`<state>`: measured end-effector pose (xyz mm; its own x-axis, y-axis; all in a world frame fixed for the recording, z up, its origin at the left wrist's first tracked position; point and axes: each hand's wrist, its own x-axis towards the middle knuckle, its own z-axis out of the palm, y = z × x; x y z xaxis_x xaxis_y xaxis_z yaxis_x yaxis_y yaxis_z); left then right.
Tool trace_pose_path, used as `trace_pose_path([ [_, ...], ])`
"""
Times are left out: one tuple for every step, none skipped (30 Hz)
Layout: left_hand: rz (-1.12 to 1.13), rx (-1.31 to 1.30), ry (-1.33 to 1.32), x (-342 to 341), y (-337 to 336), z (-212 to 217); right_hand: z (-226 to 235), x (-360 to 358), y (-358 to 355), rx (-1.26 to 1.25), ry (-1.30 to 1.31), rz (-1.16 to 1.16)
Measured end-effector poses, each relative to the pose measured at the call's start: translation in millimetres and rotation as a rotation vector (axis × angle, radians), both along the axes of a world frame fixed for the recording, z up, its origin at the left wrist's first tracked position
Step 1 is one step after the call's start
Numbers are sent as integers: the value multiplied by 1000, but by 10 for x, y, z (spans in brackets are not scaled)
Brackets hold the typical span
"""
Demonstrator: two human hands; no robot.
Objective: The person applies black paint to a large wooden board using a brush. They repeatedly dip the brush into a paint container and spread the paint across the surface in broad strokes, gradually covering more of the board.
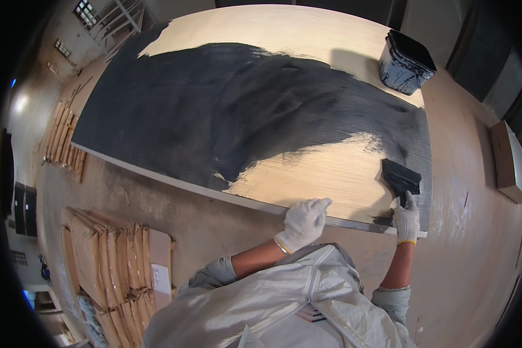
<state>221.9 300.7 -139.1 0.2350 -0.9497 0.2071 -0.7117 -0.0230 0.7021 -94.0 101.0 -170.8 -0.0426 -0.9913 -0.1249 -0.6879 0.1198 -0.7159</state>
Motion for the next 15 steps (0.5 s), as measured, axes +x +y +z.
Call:
trace_pose_path([
  [90, -81, -78, 94, 108, -128, 285, 108, -12, 36, 145, 61],
  [147, -139, -113, 140, 147, -298, 380, 115, -108, 28, 211, 99],
  [188, -147, -154, 160, 168, -349, 459, 101, -205, 20, 278, 131],
  [225, -156, -193, 164, 180, -372, 558, 162, -280, -19, 329, 180],
  [240, -150, -208, 142, 168, -369, 608, 242, -373, -54, 403, 223],
  [260, -146, -225, 108, 149, -362, 671, 378, -479, -92, 476, 269],
  [276, -142, -243, 56, 111, -360, 795, 589, -527, -66, 559, 258],
  [287, -132, -254, -13, 46, -352, 848, 637, -677, -52, 563, 343],
  [297, -122, -270, -79, -30, -344, 818, 551, -913, -99, 479, 456],
  [307, -110, -289, -139, -102, -346, 805, 462, -1134, -144, 392, 570],
  [321, -121, -310, -184, -170, -386, 945, 507, -1278, -194, 357, 545],
  [355, -110, -351, -237, -238, -416, 1108, 526, -1414, -243, 322, 521],
  [388, -98, -388, -298, -320, -433, 1330, 542, -1541, -292, 290, 495],
  [421, -83, -429, -356, -394, -438, 1563, 533, -1690, -326, 290, 433],
  [455, -1, -480, -414, -454, -412, 1792, 489, -1854, -357, 289, 368],
])
